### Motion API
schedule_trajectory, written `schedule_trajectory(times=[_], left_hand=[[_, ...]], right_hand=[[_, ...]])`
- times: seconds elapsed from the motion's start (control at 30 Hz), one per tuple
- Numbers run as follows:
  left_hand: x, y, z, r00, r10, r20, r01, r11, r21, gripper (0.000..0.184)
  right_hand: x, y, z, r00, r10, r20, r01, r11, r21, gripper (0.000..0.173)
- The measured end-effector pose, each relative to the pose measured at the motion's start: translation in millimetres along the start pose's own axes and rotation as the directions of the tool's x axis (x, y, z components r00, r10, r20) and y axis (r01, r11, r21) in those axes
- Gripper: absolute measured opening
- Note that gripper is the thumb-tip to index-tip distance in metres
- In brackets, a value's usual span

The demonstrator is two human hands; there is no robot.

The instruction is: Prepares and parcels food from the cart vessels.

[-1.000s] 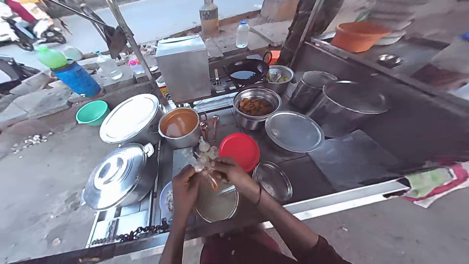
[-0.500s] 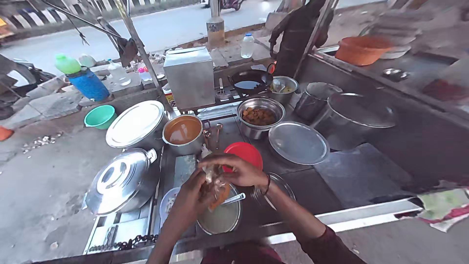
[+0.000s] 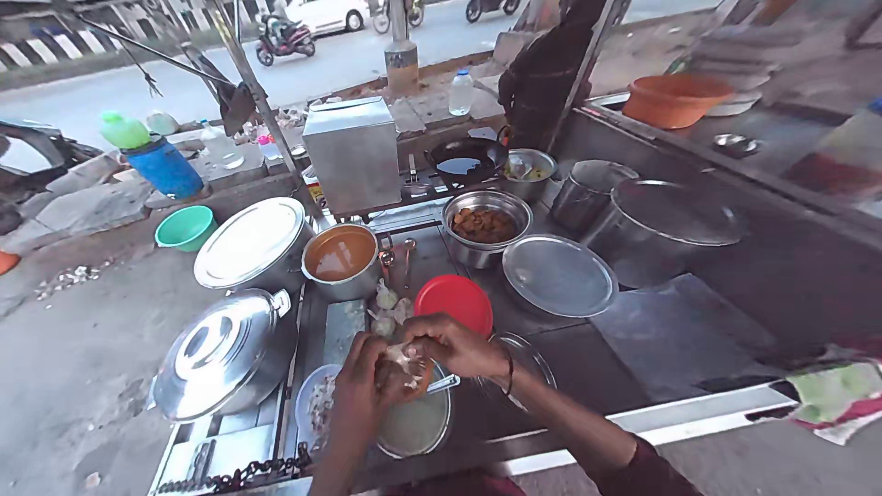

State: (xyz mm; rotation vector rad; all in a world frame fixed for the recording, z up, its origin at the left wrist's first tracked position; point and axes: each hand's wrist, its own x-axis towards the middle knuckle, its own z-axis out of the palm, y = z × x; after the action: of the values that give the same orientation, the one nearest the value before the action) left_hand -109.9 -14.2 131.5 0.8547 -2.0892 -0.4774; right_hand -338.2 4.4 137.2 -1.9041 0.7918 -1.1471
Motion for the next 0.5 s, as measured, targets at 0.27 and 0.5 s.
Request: schedule_trajectory(times=[0.27, 0.5], left_hand=[[-15, 11, 34, 0.939, -0.202, -0.277, 0.216, 0.976, 0.022, 0.016], [-17, -7, 27, 0.985, -0.031, -0.173, 0.025, 0.999, -0.036, 0.011]], right_hand=[[-28, -23, 65, 0.936, -0.233, -0.265, -0.041, 0.675, -0.737, 0.021], [-30, -8, 37, 0.907, 0.178, -0.381, -0.264, 0.946, -0.187, 0.040]])
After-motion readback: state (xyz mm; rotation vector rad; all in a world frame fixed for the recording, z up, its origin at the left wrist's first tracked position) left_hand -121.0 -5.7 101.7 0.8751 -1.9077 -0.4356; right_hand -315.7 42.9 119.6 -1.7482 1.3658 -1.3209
